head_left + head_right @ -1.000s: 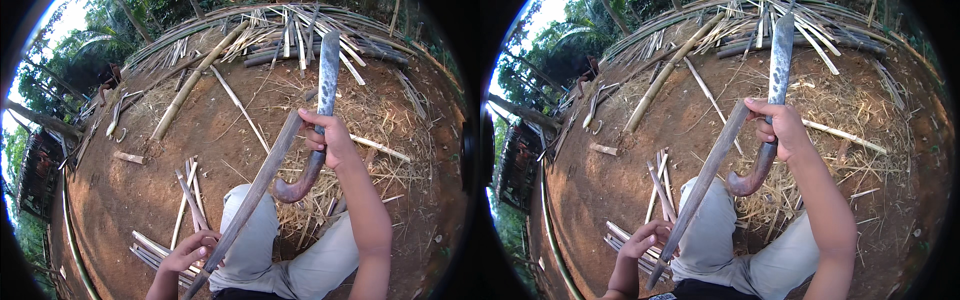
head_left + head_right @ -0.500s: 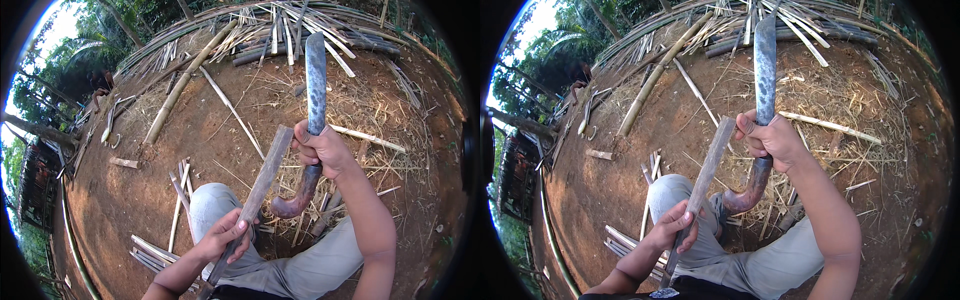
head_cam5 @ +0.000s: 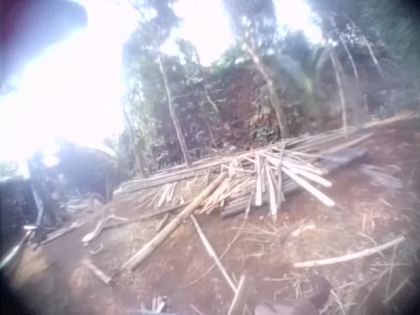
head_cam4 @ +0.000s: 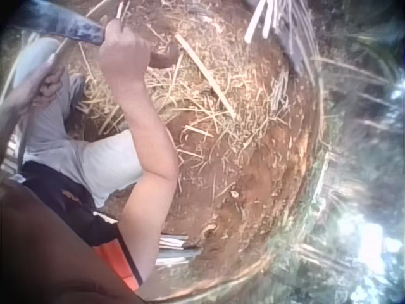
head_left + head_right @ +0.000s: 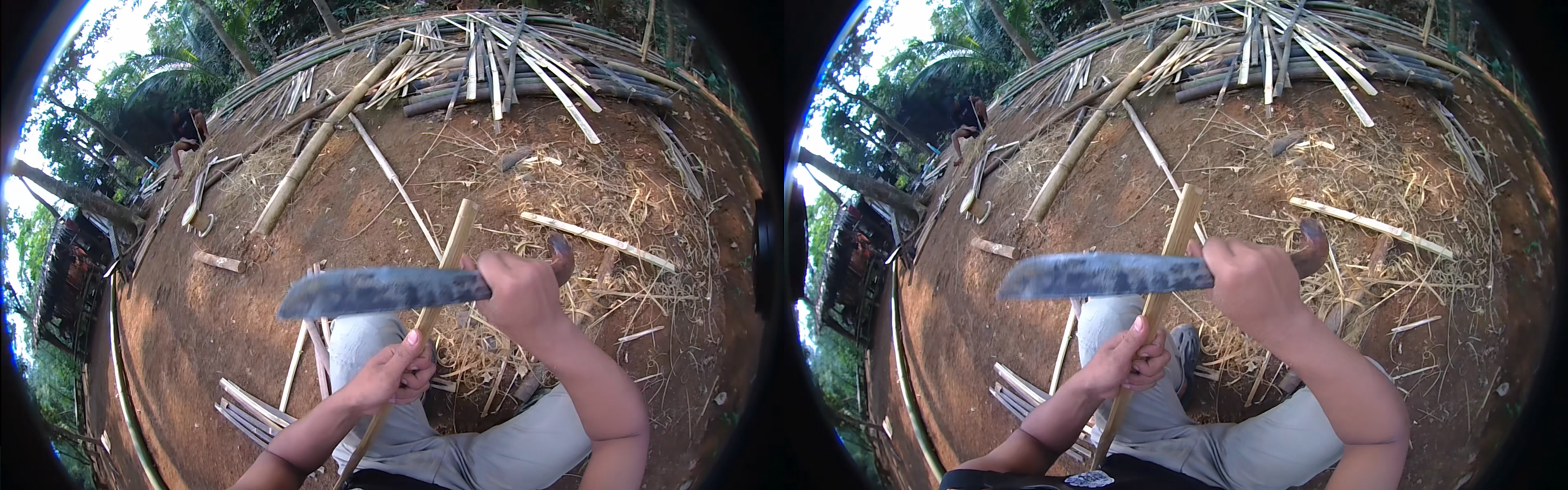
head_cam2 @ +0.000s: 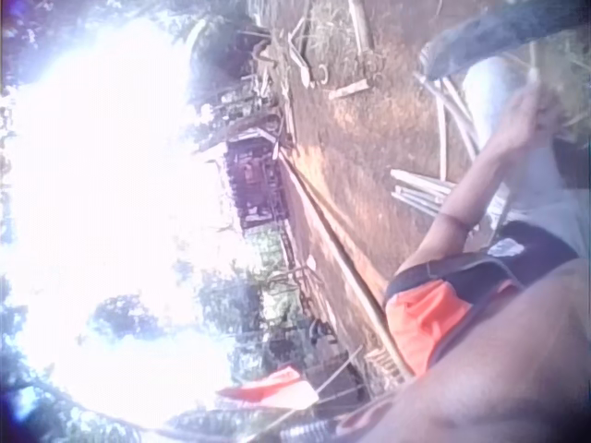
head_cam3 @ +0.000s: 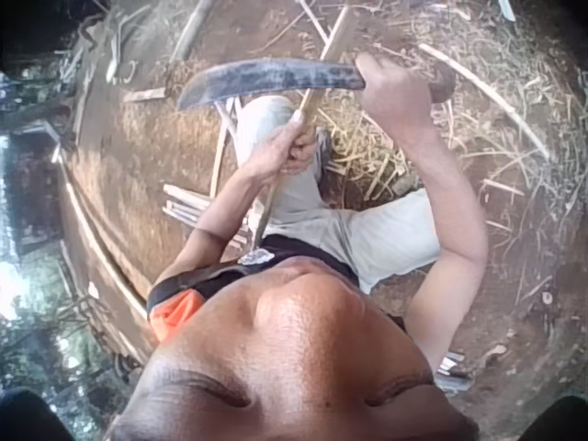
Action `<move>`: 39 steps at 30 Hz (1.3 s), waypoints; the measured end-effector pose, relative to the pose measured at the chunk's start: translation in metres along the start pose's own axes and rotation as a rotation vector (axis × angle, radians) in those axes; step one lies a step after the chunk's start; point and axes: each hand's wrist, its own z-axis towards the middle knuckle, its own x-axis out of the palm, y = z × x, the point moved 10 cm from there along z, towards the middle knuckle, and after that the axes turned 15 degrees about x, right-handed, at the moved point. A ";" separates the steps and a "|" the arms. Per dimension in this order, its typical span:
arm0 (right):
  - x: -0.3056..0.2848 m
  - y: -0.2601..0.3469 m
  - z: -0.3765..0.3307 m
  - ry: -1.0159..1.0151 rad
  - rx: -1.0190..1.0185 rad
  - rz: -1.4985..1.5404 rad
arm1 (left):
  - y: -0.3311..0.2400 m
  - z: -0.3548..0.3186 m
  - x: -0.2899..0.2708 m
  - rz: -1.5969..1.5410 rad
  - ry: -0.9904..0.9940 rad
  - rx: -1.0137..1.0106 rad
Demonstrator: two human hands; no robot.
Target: The person sits on the ground and uses a machete to split long bamboo poles into thin strips. They hold the bamboo with one hand and strike it with the machete to separate the sections, then use the blade to shave and refine the edges of the resulting strips.
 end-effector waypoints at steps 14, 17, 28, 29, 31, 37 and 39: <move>-0.019 -0.159 0.046 -0.035 0.708 -0.137 | 0.014 -0.019 0.034 0.186 0.138 0.121; -0.006 -0.130 0.028 0.062 0.735 0.050 | 0.013 -0.004 -0.008 0.074 -0.030 -0.002; 0.031 -0.024 -0.002 0.076 0.065 -0.138 | -0.012 0.001 -0.006 0.360 -0.164 0.178; 0.033 -0.033 0.002 0.058 0.059 -0.123 | -0.013 0.000 -0.007 0.384 -0.189 0.171; 0.028 -0.095 0.029 0.086 0.242 -0.250 | -0.013 -0.006 0.015 0.491 -0.073 0.262; -0.016 -0.204 0.030 -0.029 0.897 0.089 | 0.005 -0.009 -0.032 0.208 -0.201 0.067; -0.005 -0.164 0.033 0.030 0.853 0.185 | -0.005 0.002 -0.022 0.169 -0.134 0.095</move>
